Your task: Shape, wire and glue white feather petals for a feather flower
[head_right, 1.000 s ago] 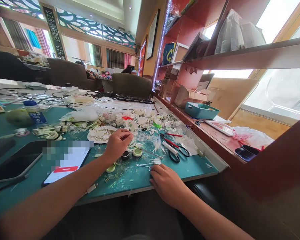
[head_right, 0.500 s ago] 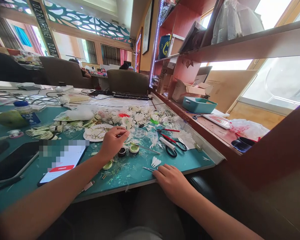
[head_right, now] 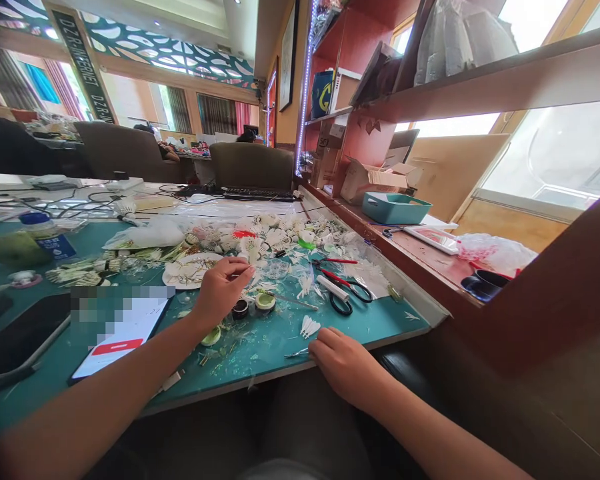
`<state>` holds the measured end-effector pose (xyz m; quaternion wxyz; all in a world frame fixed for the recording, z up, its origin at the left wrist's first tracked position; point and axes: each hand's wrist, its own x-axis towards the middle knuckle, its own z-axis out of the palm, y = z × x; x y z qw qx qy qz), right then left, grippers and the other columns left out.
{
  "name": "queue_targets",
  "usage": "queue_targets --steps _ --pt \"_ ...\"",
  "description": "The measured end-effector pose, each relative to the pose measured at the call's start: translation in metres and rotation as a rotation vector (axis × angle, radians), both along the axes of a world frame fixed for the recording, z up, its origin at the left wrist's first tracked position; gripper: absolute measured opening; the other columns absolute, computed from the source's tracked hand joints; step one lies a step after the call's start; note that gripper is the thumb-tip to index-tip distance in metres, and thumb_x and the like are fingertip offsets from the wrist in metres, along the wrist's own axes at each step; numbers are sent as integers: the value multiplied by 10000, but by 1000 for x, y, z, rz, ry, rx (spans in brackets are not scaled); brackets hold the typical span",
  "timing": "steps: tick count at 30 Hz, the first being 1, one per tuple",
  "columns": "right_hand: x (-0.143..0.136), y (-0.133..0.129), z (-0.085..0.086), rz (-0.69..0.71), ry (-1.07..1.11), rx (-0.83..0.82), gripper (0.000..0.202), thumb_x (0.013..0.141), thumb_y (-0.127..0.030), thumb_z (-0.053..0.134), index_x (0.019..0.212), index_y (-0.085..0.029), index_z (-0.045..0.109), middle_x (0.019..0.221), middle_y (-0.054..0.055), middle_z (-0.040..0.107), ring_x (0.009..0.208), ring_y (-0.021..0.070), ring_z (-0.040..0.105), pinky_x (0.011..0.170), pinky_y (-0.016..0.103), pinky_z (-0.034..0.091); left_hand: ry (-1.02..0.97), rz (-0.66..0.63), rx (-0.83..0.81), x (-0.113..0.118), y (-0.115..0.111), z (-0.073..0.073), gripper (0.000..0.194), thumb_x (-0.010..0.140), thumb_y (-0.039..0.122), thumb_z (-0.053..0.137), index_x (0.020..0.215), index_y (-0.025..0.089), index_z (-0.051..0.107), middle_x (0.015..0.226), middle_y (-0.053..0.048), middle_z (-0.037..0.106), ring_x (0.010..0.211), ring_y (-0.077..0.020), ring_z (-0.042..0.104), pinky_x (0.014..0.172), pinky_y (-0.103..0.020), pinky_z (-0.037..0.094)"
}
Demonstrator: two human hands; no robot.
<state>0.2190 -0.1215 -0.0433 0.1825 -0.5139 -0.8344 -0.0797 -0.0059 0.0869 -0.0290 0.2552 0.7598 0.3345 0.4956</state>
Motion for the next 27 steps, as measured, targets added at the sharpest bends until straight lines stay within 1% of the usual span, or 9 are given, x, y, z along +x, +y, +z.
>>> queue_targets --steps 3,7,8,10,12,17,19,24,27 --pt "2 2 -2 -32 60 5 240 1061 -160 397 916 -210 581 875 78 608 758 212 591 682 327 526 -7 6 2 0 1 0 210 1000 327 674 1132 163 687 1142 -73 710 933 -204 707 807 -386 624" --pt "5 3 -3 -74 145 -18 179 1050 -140 385 970 -214 526 1125 145 633 969 242 642 832 388 561 -10 16 6 1 2 0 205 1000 327 673 1126 165 689 1139 -72 711 931 -203 706 805 -383 623" --pt "5 4 -3 -83 163 -32 167 1053 -147 384 975 -219 512 1133 142 643 977 244 651 834 390 561 -9 17 9 1 1 0 205 1000 326 674 1125 164 689 1137 -72 711 933 -203 706 805 -384 623" --pt "5 4 -3 -101 194 -73 154 1059 -167 384 969 -232 491 1032 103 671 897 232 665 778 370 559 -7 16 13 1 1 0 204 999 326 675 1121 163 689 1134 -71 712 933 -203 706 806 -384 623" --pt "5 5 -4 -120 222 -112 153 1061 -183 381 961 -239 482 911 60 668 795 218 655 714 350 547 -4 12 17 1 -1 1 201 1000 326 674 1116 163 691 1129 -70 713 931 -203 707 806 -384 623" --pt "3 6 -5 -168 307 -159 159 1074 -226 363 952 -245 464 806 19 639 695 198 623 639 316 508 -9 3 29 2 -2 1 194 1001 326 672 1105 164 692 1119 -68 715 925 -200 706 801 -379 623" --pt "2 6 -5 -170 339 -172 151 1074 -226 360 962 -245 458 794 9 635 676 189 612 630 306 500 -12 0 30 2 -2 1 192 1001 327 672 1103 165 693 1121 -68 714 928 -201 706 803 -380 622" --pt "-1 8 -10 -161 392 -173 128 1075 -246 368 1024 -230 485 845 28 645 718 192 610 669 317 513 -10 -18 22 2 -2 1 192 1000 325 674 1099 162 693 1119 -68 714 929 -202 706 805 -382 621" --pt "1 10 -16 -130 415 -173 214 1096 -264 331 1204 -210 508 860 33 665 750 196 638 717 329 536 -9 -39 15 1 -2 1 197 999 325 676 1100 157 692 1117 -67 713 922 -201 707 797 -380 623"
